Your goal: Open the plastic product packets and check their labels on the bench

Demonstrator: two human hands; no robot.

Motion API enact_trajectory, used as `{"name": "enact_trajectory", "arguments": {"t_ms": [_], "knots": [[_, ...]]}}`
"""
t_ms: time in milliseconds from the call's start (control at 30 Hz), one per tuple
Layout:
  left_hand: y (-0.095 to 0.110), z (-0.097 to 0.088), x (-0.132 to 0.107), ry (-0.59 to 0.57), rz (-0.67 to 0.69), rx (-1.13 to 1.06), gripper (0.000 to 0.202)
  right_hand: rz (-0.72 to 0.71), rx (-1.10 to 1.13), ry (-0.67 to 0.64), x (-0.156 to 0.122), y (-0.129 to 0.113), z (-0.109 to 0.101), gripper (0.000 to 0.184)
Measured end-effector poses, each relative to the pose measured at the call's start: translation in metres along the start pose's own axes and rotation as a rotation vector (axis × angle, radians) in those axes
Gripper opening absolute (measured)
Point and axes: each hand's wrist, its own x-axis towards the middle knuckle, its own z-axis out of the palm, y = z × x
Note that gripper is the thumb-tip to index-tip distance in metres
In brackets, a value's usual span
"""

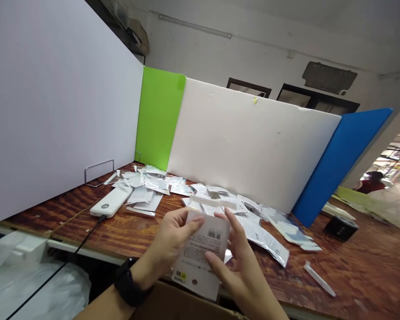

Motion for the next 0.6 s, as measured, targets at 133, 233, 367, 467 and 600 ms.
{"name": "enact_trajectory", "arguments": {"t_ms": [133, 233, 367, 467, 600], "knots": [[0.001, -0.002, -0.006, 0.029, 0.018, 0.073, 0.02, -0.037, 0.075, -0.048, 0.006, -0.003, 0.006, 0.039], [0.002, -0.004, -0.012, 0.075, 0.024, 0.077, 0.018, -0.004, 0.238, -0.067, 0.01, -0.004, 0.011, 0.034], [0.006, -0.005, -0.018, 0.128, -0.006, 0.093, 0.02, 0.022, 0.257, -0.067, 0.011, -0.008, 0.015, 0.034], [0.011, -0.003, -0.021, 0.132, -0.037, 0.07, 0.027, 0.019, 0.24, -0.022, 0.009, -0.012, 0.015, 0.035], [0.013, 0.0, -0.021, 0.101, -0.062, 0.05, 0.036, -0.012, 0.181, 0.0, 0.006, -0.014, 0.013, 0.034]]}}
